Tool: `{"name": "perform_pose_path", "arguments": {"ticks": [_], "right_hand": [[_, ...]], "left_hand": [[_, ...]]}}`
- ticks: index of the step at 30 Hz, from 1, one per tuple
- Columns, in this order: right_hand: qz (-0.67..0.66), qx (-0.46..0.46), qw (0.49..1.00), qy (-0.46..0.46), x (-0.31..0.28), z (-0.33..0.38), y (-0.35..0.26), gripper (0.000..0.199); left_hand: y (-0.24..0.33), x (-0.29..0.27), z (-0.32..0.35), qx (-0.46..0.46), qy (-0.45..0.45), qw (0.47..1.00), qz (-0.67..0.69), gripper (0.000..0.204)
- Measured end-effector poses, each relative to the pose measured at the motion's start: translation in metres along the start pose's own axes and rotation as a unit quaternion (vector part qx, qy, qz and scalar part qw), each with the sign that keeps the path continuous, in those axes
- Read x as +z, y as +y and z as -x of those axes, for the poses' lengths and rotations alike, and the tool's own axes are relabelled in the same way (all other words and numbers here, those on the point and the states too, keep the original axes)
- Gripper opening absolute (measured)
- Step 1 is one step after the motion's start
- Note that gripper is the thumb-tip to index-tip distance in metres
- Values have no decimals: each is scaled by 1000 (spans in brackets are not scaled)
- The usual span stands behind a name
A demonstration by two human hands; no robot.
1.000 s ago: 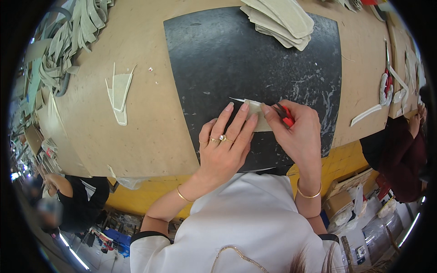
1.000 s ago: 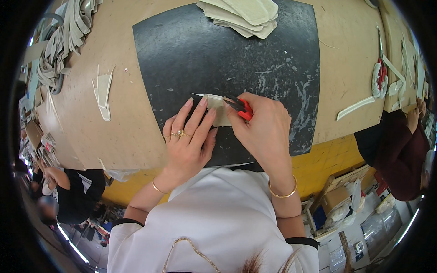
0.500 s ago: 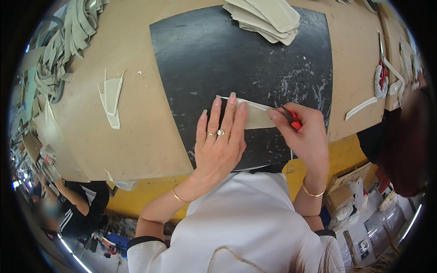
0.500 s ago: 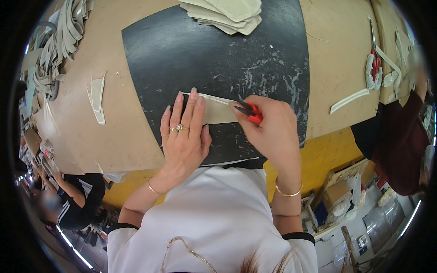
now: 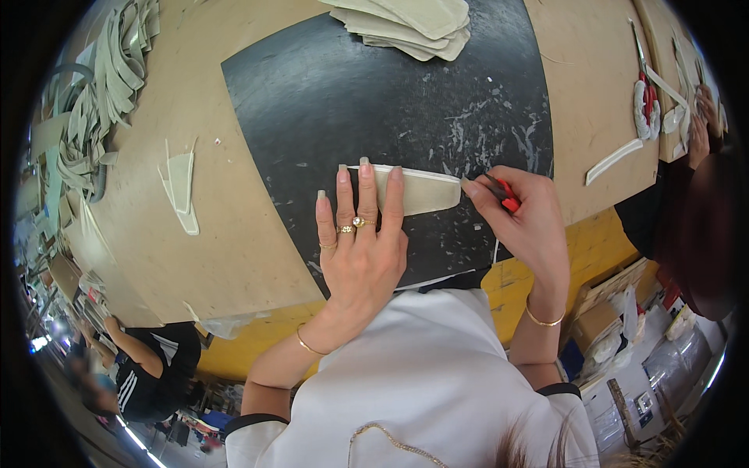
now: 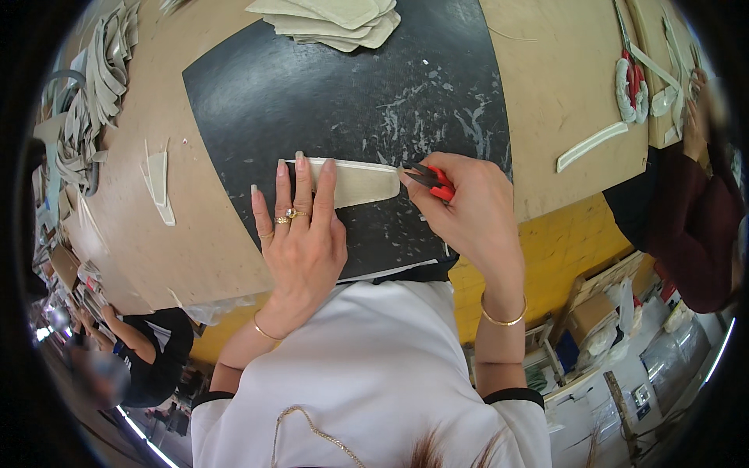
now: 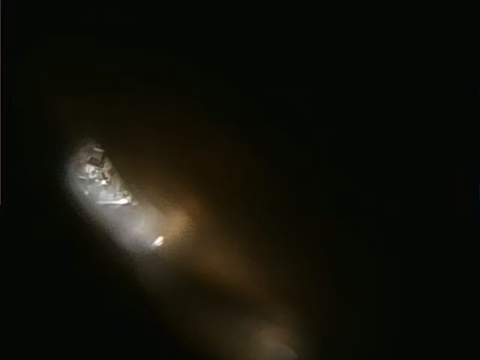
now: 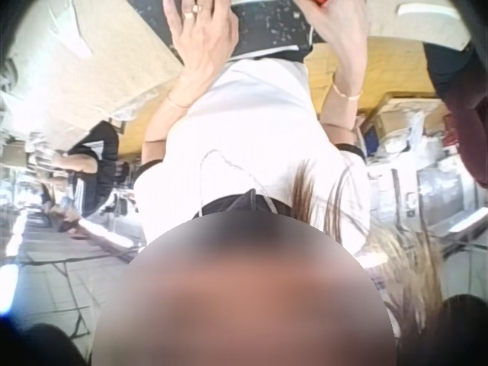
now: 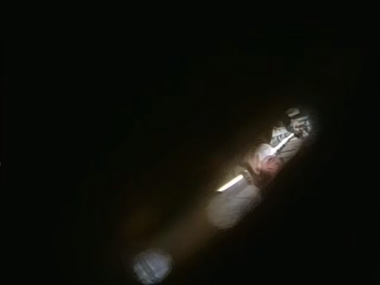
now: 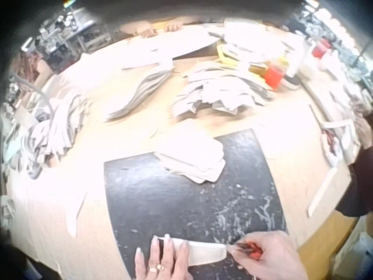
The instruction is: The person uses red-handled scissors to trim the edges of small beige fabric pieces on a black cutting mat. They repeatedly pick up pieces, trim them, and place them back on the table. Other workers are visible in the background performing similar tasks.
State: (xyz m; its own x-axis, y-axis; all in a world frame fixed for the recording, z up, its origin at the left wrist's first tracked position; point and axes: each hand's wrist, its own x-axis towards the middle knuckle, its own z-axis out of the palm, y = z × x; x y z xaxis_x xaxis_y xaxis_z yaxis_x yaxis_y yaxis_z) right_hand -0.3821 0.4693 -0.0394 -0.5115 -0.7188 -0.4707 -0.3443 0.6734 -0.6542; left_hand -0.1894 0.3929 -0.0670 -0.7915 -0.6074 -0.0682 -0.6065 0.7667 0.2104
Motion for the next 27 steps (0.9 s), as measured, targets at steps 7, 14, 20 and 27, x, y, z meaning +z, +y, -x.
{"name": "perform_pose_path", "arguments": {"ticks": [7,14,20,27], "right_hand": [[25,-7,1000,2,1,0,2,25],[52,12,999,1,1,-1,0,24],[60,7,998,5,1,-2,0,25],[51,-4,999,4,-1,-4,-2,27]], "left_hand": [[5,7,2,-7,-10,999,-50,68],[19,13,0,20,-17,980,-199,70],[20,8,-4,55,-10,955,-290,69],[3,-4,-22,201,-87,975,-36,54]]}}
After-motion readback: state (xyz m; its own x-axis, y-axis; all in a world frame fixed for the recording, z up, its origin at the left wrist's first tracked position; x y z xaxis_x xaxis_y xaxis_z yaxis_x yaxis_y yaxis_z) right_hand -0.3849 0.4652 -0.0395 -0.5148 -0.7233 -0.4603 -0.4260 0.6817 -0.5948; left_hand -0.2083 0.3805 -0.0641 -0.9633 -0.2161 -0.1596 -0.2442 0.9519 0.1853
